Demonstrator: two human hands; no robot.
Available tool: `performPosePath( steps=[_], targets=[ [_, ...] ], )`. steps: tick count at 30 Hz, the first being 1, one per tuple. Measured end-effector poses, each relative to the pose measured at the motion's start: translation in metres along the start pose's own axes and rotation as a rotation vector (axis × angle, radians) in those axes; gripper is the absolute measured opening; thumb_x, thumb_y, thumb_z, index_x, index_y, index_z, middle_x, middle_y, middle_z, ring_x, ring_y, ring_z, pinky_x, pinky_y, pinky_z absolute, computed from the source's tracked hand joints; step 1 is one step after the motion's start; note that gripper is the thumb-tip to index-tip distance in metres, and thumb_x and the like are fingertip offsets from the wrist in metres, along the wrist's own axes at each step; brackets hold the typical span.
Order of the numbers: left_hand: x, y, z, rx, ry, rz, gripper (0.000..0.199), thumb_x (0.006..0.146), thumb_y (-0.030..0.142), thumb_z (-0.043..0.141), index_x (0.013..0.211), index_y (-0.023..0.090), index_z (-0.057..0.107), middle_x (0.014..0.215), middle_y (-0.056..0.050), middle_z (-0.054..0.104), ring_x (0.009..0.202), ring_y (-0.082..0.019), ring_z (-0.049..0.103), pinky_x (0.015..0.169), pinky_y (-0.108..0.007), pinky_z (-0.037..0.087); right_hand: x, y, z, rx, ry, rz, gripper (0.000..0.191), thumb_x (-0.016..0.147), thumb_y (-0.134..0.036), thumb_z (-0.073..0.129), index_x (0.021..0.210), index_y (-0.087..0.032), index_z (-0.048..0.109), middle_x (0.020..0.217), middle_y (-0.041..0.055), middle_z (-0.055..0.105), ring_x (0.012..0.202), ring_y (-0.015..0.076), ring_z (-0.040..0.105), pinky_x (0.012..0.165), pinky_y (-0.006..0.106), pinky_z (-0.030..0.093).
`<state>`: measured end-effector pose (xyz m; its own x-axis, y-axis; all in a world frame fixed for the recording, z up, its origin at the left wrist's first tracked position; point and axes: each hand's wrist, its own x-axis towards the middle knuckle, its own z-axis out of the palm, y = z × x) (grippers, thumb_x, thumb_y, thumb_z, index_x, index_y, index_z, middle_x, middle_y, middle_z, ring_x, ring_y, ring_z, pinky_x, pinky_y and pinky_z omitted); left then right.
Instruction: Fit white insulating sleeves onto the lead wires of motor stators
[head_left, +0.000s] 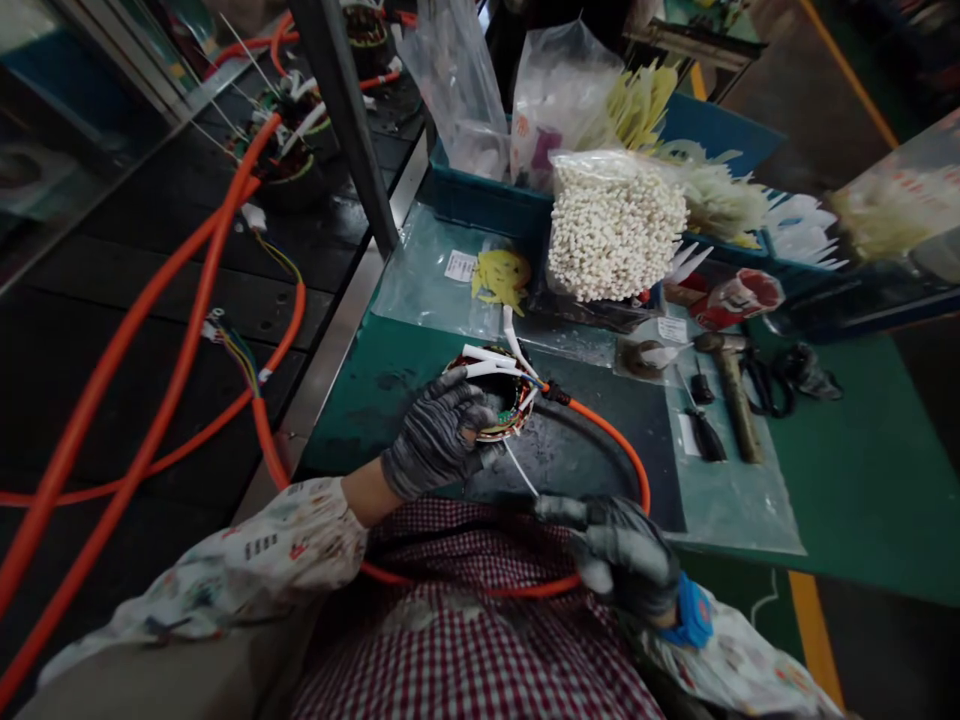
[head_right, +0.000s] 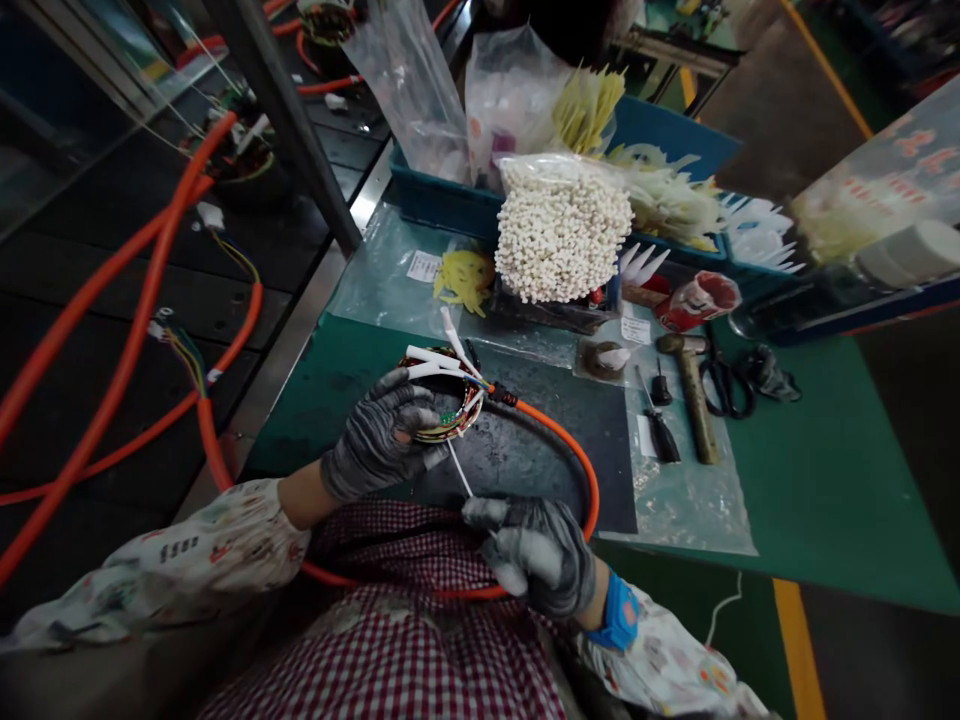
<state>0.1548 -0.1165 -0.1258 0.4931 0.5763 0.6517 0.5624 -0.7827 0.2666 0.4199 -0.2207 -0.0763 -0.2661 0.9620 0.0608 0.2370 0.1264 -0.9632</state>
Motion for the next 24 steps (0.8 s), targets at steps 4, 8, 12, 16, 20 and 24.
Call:
performPosePath(
  steps=[4,8,12,16,20,24],
  targets=[
    [0.002,0.000,-0.001,-0.045,-0.031,-0.007,0.024,0.102,0.045,0.067,0.112,0.025,0.072,0.112,-0.005,0.080,0.119,-0.026,0.075,0.125,-0.048,0.053,0.035,0.016,0.009,-0.141,-0.056,-0.004,0.030,0.102,-0.042,0.075,0.128,-0.029,0.084,0.105,0.0082,0.088,0.091,0.0275,0.084,0.088,0.044,0.070],
    [0.006,0.002,-0.002,-0.072,-0.020,-0.043,0.023,0.101,0.045,0.072,0.112,0.025,0.074,0.118,-0.005,0.083,0.125,-0.025,0.075,0.126,-0.047,0.051,0.094,0.013,0.010,-0.545,0.033,-0.092,0.033,0.105,-0.048,0.068,0.120,-0.024,0.086,0.111,0.0136,0.087,0.097,0.0326,0.082,0.087,0.045,0.066],
    [0.010,0.004,-0.002,-0.078,0.031,-0.043,0.020,0.101,0.042,0.071,0.107,0.024,0.075,0.118,-0.005,0.085,0.121,-0.024,0.079,0.123,-0.046,0.055,0.129,-0.008,0.012,-0.854,-0.171,-0.029,0.037,0.107,-0.049,0.066,0.115,-0.020,0.086,0.083,0.0115,0.084,0.069,0.0265,0.075,0.064,0.035,0.053],
    [0.009,0.002,-0.001,-0.061,0.029,-0.036,0.023,0.103,0.046,0.069,0.106,0.025,0.076,0.119,-0.004,0.086,0.120,-0.024,0.080,0.122,-0.047,0.057,0.132,-0.009,0.014,-0.455,-0.097,-0.069,0.024,0.102,-0.039,0.070,0.100,-0.020,0.085,0.087,0.0066,0.085,0.074,0.0210,0.074,0.070,0.032,0.055],
    [0.007,0.001,-0.002,-0.062,-0.011,-0.022,0.025,0.104,0.044,0.068,0.117,0.025,0.078,0.131,-0.006,0.084,0.135,-0.026,0.075,0.126,-0.049,0.053,0.127,-0.006,0.006,0.030,-0.111,-0.022,0.026,0.105,-0.043,0.069,0.106,-0.022,0.085,0.101,0.0044,0.088,0.089,0.0219,0.079,0.083,0.036,0.064],
    [0.006,0.000,-0.005,-0.077,-0.056,-0.055,0.023,0.102,0.045,0.070,0.112,0.026,0.079,0.120,-0.003,0.085,0.125,-0.025,0.078,0.127,-0.047,0.052,0.125,-0.007,-0.004,0.128,-0.232,0.038,0.013,0.097,-0.034,0.082,0.103,-0.022,0.085,0.100,0.0037,0.088,0.089,0.0211,0.080,0.086,0.036,0.066]
  ],
)
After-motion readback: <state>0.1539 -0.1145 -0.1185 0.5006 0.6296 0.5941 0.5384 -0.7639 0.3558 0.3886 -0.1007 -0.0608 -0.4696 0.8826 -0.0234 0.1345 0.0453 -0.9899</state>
